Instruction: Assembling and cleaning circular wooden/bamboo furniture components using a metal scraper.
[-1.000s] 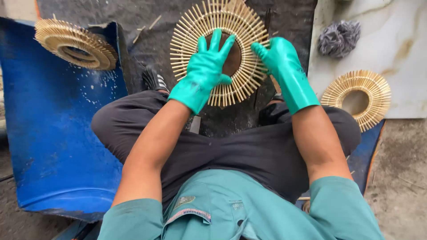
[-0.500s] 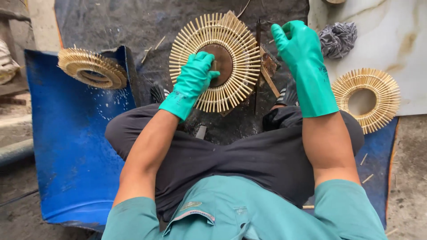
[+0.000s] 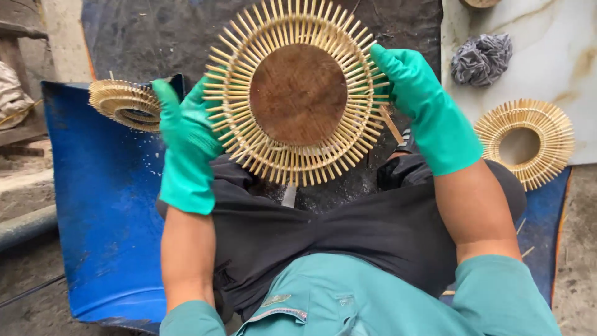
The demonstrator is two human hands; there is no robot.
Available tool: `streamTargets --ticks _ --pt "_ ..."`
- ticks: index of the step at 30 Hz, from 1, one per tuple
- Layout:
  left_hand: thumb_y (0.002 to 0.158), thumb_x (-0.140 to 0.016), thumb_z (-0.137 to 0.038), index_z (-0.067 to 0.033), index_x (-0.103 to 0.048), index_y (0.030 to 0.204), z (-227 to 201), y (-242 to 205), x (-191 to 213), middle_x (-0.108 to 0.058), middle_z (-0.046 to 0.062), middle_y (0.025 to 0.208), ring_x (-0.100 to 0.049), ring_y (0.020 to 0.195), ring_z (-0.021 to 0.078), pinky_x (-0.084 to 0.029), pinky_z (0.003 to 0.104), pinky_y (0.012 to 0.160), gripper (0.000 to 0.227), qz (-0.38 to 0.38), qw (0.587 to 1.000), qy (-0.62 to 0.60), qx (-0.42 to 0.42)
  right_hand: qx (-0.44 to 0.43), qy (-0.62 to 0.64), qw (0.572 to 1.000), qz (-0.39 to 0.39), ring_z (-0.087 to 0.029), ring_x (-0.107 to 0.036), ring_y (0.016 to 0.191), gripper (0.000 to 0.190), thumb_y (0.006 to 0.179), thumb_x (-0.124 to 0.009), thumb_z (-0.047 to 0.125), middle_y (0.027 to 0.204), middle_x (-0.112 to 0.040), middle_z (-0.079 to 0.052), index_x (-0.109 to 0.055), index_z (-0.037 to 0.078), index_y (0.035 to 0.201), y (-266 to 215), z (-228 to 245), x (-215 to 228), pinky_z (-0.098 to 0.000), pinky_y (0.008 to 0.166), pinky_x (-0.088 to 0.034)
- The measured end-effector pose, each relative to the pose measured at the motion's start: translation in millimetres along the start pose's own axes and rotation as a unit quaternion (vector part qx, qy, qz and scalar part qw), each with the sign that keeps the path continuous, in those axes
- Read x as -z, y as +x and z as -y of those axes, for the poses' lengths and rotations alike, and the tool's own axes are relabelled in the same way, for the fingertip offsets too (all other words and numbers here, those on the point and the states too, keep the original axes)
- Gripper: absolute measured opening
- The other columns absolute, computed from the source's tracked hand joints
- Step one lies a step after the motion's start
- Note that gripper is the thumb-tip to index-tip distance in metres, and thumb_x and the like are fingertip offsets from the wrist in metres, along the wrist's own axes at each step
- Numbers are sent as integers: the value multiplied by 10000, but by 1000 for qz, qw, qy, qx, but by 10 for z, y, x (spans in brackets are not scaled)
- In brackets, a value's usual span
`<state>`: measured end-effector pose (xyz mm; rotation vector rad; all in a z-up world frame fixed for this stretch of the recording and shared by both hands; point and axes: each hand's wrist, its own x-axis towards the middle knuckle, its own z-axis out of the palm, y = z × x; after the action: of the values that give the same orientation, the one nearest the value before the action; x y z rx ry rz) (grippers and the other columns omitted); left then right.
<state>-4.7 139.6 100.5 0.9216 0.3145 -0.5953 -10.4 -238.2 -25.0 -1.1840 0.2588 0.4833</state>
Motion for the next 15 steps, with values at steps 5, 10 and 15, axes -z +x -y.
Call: streamTargets --ticks 5,10,15 --pt "939 -489 -648 0 -544 1388 820 532 1130 -676 169 1289 -694 1124 301 -625 452 918 790 -103 994 5 37 -84 -174 978 -80 -121 -655 687 439 1037 -635 414 889 -731 -53 -740 7 1166 190 -480 40 -300 575 -536" --pt "969 -618 -563 4 -561 1397 1104 795 1182 -686 156 1232 -681 1070 274 -612 424 825 712 -170 961 216 13 -100 -221 963 -114 -115 -664 714 432 1052 -649 372 918 -737 -62 -718 -19 1223 201 -497 48 -292 581 -559" --pt "926 -757 -481 27 -461 1447 1000 772 1012 -582 261 1328 -633 1188 368 -569 454 928 786 -188 759 621 -54 -32 -315 932 -178 -131 -702 721 342 1068 -632 288 925 -736 -76 -664 -8 1236 26 -169 -31 -286 571 -559"
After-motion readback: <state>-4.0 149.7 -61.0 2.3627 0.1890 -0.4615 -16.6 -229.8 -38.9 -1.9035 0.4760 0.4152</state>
